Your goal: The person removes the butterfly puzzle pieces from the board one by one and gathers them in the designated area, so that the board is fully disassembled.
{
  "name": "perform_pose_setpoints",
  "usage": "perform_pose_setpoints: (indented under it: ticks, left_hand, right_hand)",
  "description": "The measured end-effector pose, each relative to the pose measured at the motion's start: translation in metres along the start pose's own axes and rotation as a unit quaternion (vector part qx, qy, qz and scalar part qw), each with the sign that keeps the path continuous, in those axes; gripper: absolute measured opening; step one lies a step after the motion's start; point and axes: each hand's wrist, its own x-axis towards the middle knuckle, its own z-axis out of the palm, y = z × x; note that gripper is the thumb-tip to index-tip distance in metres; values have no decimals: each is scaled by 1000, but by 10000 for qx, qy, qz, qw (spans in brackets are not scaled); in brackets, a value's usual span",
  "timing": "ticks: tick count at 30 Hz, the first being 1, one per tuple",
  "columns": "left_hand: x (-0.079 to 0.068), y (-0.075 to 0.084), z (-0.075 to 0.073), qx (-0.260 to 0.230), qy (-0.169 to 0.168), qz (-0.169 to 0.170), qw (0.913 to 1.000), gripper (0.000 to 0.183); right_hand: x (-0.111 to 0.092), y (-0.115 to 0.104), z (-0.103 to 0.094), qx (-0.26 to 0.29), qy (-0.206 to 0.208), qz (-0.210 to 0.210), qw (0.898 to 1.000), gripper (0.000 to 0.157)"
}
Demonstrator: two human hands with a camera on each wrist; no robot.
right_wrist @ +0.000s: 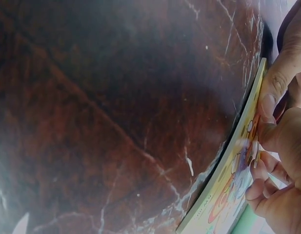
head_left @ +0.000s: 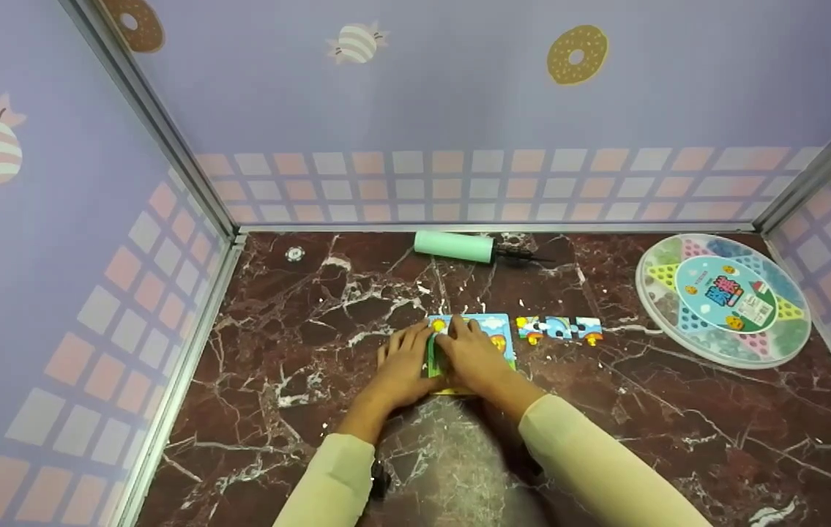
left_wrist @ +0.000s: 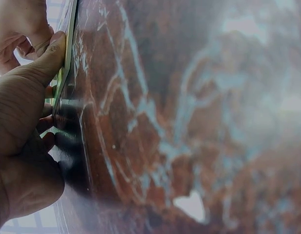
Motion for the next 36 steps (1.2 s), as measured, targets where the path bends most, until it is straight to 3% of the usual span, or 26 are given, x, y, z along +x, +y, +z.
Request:
perform_pose_setpoints:
  ticks: [19, 26, 36]
  left_hand:
    - [2, -1, -1, -18, 32, 37, 10000, 99]
    - [1, -1, 1, -121, 23, -6, 9999, 99]
    - [1, -3, 1, -239, 8, -35, 9997, 102]
  right_hand:
    - [-1, 3, 0, 13, 15, -128, 9999, 54]
    - [-3, 4, -2, -87, 165, -384, 9991, 44]
    - [-6, 8, -4, -96, 58, -464, 9989, 34]
